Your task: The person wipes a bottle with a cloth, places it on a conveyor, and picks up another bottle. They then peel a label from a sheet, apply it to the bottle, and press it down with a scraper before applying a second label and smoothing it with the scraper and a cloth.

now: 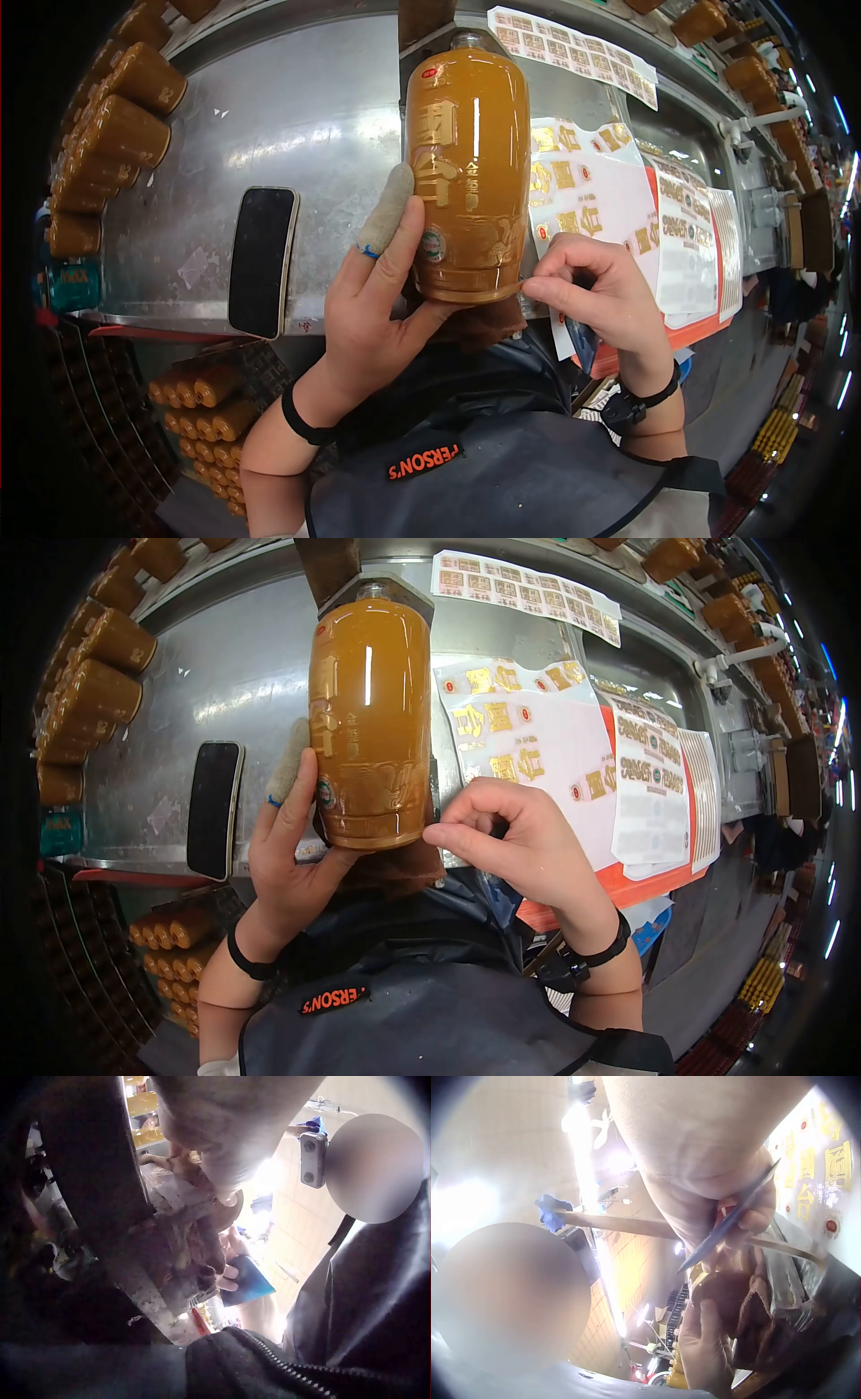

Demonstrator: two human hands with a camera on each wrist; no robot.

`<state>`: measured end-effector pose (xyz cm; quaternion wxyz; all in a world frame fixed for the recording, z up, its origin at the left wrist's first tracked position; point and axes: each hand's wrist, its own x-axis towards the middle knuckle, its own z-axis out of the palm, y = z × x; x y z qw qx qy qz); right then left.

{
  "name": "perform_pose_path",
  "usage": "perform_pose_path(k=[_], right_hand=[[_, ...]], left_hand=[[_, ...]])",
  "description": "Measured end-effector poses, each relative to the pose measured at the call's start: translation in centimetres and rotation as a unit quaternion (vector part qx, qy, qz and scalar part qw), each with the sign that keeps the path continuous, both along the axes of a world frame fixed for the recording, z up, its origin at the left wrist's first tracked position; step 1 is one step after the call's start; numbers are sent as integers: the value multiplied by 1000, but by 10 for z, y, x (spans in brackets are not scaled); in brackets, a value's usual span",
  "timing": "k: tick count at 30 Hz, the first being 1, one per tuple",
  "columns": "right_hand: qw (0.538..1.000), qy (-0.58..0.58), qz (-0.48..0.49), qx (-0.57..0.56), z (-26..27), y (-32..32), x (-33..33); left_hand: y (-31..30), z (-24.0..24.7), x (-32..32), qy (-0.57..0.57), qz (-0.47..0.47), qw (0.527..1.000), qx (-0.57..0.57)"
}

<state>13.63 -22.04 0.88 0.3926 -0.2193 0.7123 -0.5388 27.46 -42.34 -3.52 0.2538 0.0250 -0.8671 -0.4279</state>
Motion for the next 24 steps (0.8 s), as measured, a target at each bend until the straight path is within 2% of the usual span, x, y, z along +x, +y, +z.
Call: perform_pose_path(k=[8,10,11,13,19,24], right_hand=[[1000,-16,4,-1,-8,-4,0],[1000,-16,4,5,-8,-4,0],[1000,-17,3,14,-9,-4,0],[1000,-22,-1,4,-12,-4,0],[999,-37,0,-4,-12,-5,-1],[997,-71,-30,-17,-8,-6,5]], left_hand=[[1,-2,7,-3,8,1000,-11],[4,1,14,17,48,993,-111],[3,1,19,17,46,992,-115],[1,-2,29,118,-59,963,-235],[14,4,19,137,-54,946,-287],[23,8,4,153,-88,944,-280]])
